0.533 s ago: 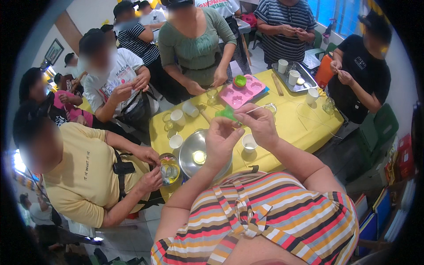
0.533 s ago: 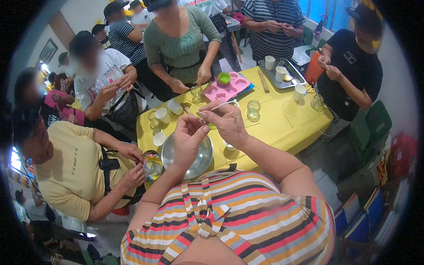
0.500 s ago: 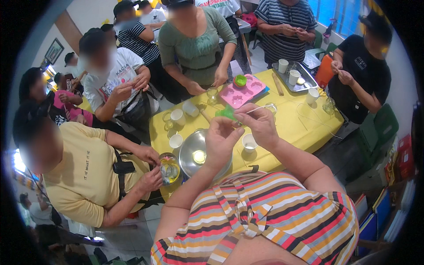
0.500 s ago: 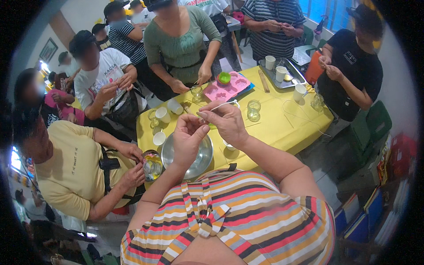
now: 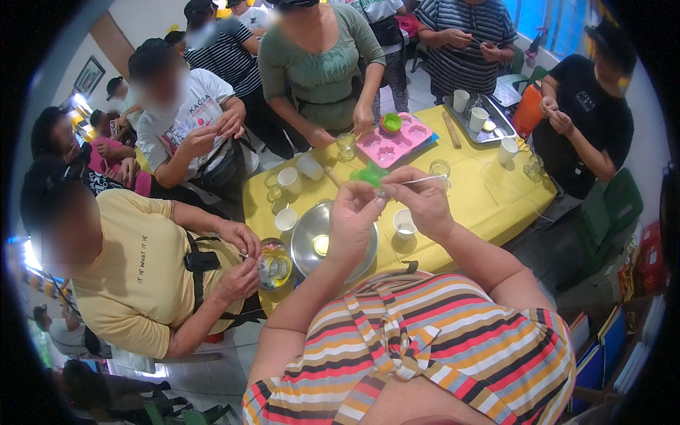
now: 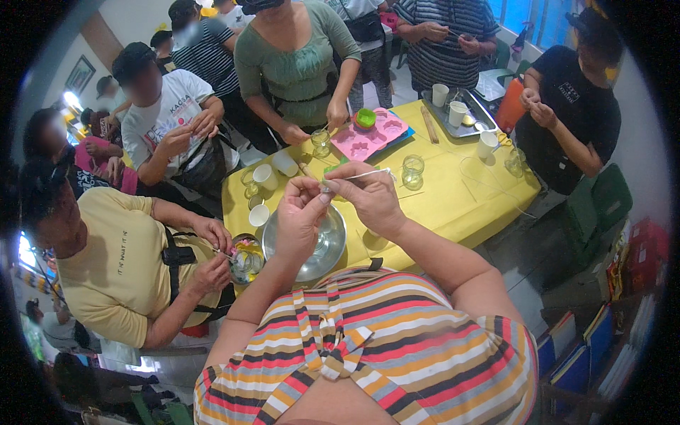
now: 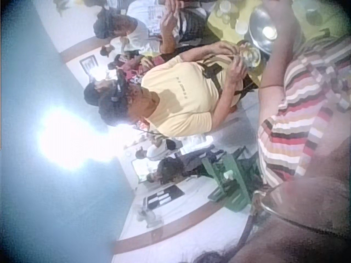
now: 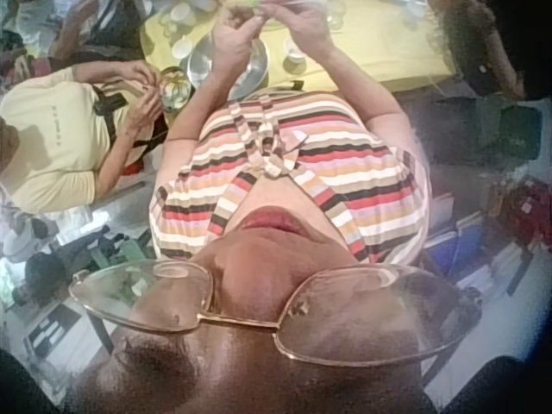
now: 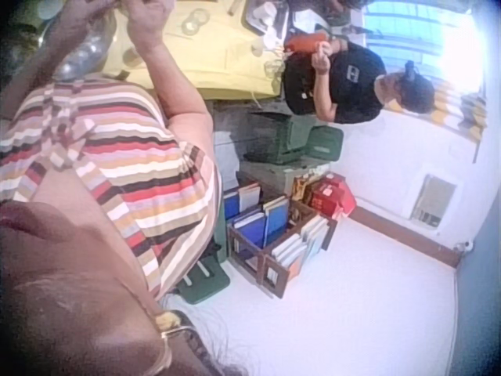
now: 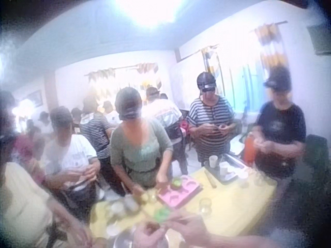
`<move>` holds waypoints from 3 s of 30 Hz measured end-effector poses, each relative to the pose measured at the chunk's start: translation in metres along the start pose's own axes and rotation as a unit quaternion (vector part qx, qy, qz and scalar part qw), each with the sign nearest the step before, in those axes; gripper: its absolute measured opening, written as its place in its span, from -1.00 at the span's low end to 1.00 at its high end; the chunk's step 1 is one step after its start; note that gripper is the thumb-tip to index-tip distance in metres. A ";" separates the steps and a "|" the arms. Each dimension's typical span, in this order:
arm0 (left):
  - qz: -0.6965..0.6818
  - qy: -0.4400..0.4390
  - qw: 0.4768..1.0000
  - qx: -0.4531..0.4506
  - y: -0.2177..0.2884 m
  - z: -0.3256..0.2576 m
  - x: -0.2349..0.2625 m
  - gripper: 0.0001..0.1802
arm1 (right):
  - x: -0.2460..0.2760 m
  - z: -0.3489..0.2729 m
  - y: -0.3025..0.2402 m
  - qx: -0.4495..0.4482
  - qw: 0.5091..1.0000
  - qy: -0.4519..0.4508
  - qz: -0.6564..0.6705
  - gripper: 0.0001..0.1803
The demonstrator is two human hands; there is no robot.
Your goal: The person repeatedly dips a wick into a metal bowl of melted wax and then into a cup of water to cool it, building up a candle. They handle the wick with both hands, occasionally adjusting its position, while other people at the table perform the same task.
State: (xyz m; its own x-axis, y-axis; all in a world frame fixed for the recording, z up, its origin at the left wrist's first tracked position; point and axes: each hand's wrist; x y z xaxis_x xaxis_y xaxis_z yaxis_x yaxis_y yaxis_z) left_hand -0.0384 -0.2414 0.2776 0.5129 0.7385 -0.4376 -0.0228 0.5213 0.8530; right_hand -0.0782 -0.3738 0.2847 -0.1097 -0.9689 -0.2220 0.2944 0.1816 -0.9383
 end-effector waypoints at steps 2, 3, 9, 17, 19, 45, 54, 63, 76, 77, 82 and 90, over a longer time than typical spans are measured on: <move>0.028 -0.002 1.000 -0.004 0.001 0.001 0.001 -0.77 | 0.004 0.000 0.001 -0.016 1.000 -0.009 -0.009 -0.88; 0.050 -0.003 0.999 0.004 0.003 0.002 0.003 -0.77 | 0.006 0.000 0.000 -0.003 0.998 -0.024 -0.061 -0.87; 0.101 -0.043 0.992 0.061 0.003 0.008 0.019 -0.80 | 0.020 0.004 0.000 0.029 0.972 -0.096 -0.213 -0.78; 0.199 -0.081 0.977 0.007 0.004 0.006 0.019 -0.78 | 0.015 0.000 -0.004 -0.085 0.969 -0.082 -0.219 -0.75; 0.233 -0.077 0.969 0.001 0.007 0.006 0.015 -0.76 | 0.018 0.000 0.003 -0.083 0.977 -0.074 -0.181 -0.79; 0.195 -0.058 0.979 0.004 0.009 0.002 0.024 -0.68 | 0.006 -0.004 0.016 0.069 0.965 -0.057 -0.248 -0.85; 0.186 -0.066 0.980 0.000 0.011 0.001 0.027 -0.69 | 0.006 -0.004 0.017 0.091 0.960 -0.064 -0.256 -0.86; 0.167 -0.085 0.982 -0.001 0.011 -0.001 0.030 -0.77 | 0.007 -0.003 0.014 0.087 0.960 -0.078 -0.253 -0.86; 0.137 -0.081 0.987 -0.019 0.016 -0.001 0.026 -0.82 | 0.008 0.000 0.014 0.068 0.977 -0.076 -0.185 -0.84; 0.138 -0.080 0.987 -0.016 0.017 -0.001 0.026 -0.83 | 0.009 0.000 0.015 0.059 0.980 -0.079 -0.175 -0.84; 0.138 -0.079 0.987 -0.014 0.016 -0.001 0.028 -0.87 | 0.012 0.002 0.018 0.016 0.983 -0.082 -0.161 -0.84; 0.156 -0.081 0.984 -0.011 0.016 0.000 0.030 -0.88 | 0.008 0.001 0.019 -0.032 0.995 -0.031 -0.091 -0.85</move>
State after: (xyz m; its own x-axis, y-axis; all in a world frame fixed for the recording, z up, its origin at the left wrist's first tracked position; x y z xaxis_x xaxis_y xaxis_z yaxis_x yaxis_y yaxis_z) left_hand -0.0234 -0.2114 0.2782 0.6083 0.7871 -0.1019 -0.2186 0.2896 0.9319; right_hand -0.0726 -0.3784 0.2650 -0.0955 -0.9949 -0.0325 0.2145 0.0113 -0.9767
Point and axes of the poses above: each hand's wrist, its own z-axis towards the middle knuckle, its own x-axis out of the back of the hand, y = z × x, and after that the axes turned 7 degrees about -x, right-handed
